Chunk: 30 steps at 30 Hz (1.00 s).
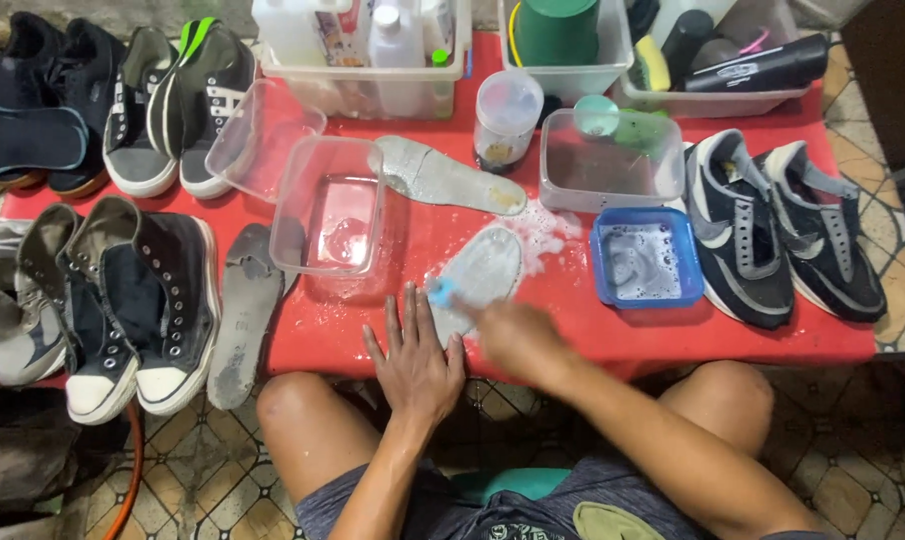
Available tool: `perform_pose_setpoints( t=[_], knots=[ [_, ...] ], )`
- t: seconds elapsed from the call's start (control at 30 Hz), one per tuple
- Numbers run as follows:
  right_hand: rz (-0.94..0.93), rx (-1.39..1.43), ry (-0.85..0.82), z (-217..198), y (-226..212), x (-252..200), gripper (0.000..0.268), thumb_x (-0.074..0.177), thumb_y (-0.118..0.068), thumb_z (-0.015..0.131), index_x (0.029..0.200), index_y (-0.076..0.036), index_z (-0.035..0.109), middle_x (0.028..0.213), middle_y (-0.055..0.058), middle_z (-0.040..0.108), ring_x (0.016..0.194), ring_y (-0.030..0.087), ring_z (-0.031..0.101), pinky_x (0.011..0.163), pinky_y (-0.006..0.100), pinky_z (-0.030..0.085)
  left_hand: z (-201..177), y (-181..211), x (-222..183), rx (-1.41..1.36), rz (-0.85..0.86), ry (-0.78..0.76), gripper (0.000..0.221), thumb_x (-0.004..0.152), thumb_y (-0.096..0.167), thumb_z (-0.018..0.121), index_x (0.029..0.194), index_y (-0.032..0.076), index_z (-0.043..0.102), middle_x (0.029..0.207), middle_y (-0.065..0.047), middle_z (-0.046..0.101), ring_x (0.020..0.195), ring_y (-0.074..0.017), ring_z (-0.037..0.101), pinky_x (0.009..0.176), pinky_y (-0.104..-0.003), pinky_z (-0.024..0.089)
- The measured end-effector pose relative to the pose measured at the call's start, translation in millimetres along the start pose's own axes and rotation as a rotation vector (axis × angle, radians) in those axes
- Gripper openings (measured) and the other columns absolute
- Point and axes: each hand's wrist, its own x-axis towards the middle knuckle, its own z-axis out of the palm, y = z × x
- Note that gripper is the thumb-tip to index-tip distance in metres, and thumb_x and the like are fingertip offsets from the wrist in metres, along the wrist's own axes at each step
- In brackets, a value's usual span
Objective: The person is cleaning shoe insoles by scrubbing them with a toothbrush and soapy water on a repair bench.
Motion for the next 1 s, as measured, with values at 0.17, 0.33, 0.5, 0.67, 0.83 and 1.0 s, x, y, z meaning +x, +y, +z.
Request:
perform_pose_setpoints(
  t=[0.17, 0.33, 0.5, 0.67, 0.83, 1.0],
  knots=[
    [0.116, -0.08, 0.173, 23.3, 76.4, 28.8, 0.051, 0.095, -0.013, 0.043, 0.144, -0.019, 0.057, 0.086, 0.025, 0.071, 0.088, 0.046, 0.074, 0.068, 0.058, 0.061, -3.5, 0.8, -1.6, -0.011, -0.012, 0.006, 0.076, 0.093, 0.046, 0.044, 0.158, 0.009, 0.03, 0.167, -0.01, 0.026, 0.153, -0.0359, 0.02, 0.114, -0.07, 0.01],
    [-0.029, -0.453, 0.044, 26.7, 61.8, -1.0, 0.037, 0.091, -0.003, 0.049, 0.121, 0.002, 0.071, 0.077, 0.025, 0.069, 0.077, 0.045, 0.074, 0.063, 0.06, 0.06, 0.0, 3.0, -2.8, 0.01, -0.008, 0.022, 0.077, 0.092, 0.047, 0.044, 0.158, 0.01, 0.03, 0.166, -0.009, 0.028, 0.152, -0.0348, 0.022, 0.114, -0.069, 0.012],
    [0.021, 0.099, 0.175, 36.9, 56.4, -27.5, 0.047, 0.091, -0.012, 0.052, 0.136, -0.016, 0.064, 0.079, 0.026, 0.07, 0.079, 0.048, 0.072, 0.067, 0.06, 0.06, 2.5, 1.1, -0.5, 0.026, 0.009, 0.056, 0.078, 0.09, 0.048, 0.045, 0.157, 0.01, 0.033, 0.166, -0.008, 0.029, 0.151, -0.0348, 0.025, 0.114, -0.069, 0.015],
    [-0.019, -0.481, 0.486, 166.4, 130.2, -2.9, 0.026, 0.084, -0.013, 0.055, 0.106, -0.02, 0.065, 0.072, 0.012, 0.061, 0.067, 0.034, 0.063, 0.054, 0.049, 0.053, 2.2, 0.6, -4.7, 0.1, 0.037, 0.076, 0.076, 0.09, 0.05, 0.046, 0.154, 0.01, 0.04, 0.165, -0.005, 0.032, 0.151, -0.0314, 0.028, 0.115, -0.067, 0.019],
    [-0.016, 0.4, 0.089, 61.0, 48.2, -61.7, 0.061, 0.091, -0.012, 0.044, 0.151, -0.023, 0.051, 0.106, 0.03, 0.07, 0.098, 0.049, 0.064, 0.084, 0.056, 0.047, -16.9, 3.7, 14.7, 0.046, -0.057, -0.18, 0.078, 0.089, 0.051, 0.036, 0.157, 0.015, 0.027, 0.168, 0.0, 0.019, 0.155, -0.0257, 0.012, 0.117, -0.065, 0.005],
    [0.011, 0.711, 0.517, 4.0, 72.4, -105.8, 0.052, 0.092, -0.005, 0.051, 0.144, -0.003, 0.058, 0.125, 0.028, 0.068, 0.121, 0.043, 0.063, 0.099, 0.051, 0.052, 1.3, -2.9, 56.0, 0.0, -0.011, -0.196, 0.071, 0.085, 0.056, 0.056, 0.149, 0.027, 0.045, 0.153, 0.0, 0.044, 0.135, -0.0336, 0.047, 0.102, -0.065, 0.042]
  ],
)
